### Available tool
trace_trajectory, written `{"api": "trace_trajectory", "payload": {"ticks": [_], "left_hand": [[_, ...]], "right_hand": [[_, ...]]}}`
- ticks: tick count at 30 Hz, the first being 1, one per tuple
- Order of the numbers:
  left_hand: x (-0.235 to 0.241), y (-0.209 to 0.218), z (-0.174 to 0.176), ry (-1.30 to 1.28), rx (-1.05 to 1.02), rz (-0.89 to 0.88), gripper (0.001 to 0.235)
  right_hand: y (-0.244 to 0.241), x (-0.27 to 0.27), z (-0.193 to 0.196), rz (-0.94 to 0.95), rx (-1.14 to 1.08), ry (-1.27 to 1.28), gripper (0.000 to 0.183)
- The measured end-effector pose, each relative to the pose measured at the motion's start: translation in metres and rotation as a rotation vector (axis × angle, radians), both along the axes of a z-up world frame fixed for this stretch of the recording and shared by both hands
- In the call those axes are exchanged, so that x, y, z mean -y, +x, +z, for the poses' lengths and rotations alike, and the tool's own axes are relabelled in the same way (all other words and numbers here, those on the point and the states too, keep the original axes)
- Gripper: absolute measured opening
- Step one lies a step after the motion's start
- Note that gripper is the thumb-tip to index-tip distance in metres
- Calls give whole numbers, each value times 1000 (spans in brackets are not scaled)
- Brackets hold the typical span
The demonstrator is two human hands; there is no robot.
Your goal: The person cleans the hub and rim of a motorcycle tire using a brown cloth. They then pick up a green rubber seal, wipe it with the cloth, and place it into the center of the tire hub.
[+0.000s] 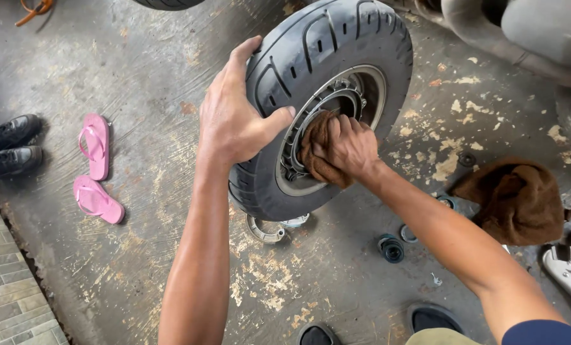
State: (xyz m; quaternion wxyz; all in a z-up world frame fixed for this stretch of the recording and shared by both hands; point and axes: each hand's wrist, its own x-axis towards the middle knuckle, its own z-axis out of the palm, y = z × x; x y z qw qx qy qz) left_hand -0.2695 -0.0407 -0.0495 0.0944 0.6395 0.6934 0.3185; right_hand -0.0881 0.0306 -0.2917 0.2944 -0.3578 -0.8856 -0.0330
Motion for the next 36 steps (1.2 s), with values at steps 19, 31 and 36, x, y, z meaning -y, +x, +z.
{"api": "trace_trajectory", "payload": {"ticks": [19,31,36], "left_hand": [[5,-9,-2,114,-10,-93,81],[5,-7,-9,-24,44,-47,92],[14,-15,-9,-15,48,-3,89]], "right_hand": [[-49,16,-22,-251,-541,-1192,79],[-43,16,-18,-259,-190,-262,40],[-47,-5,-12,-384,-288,-988,71]]}}
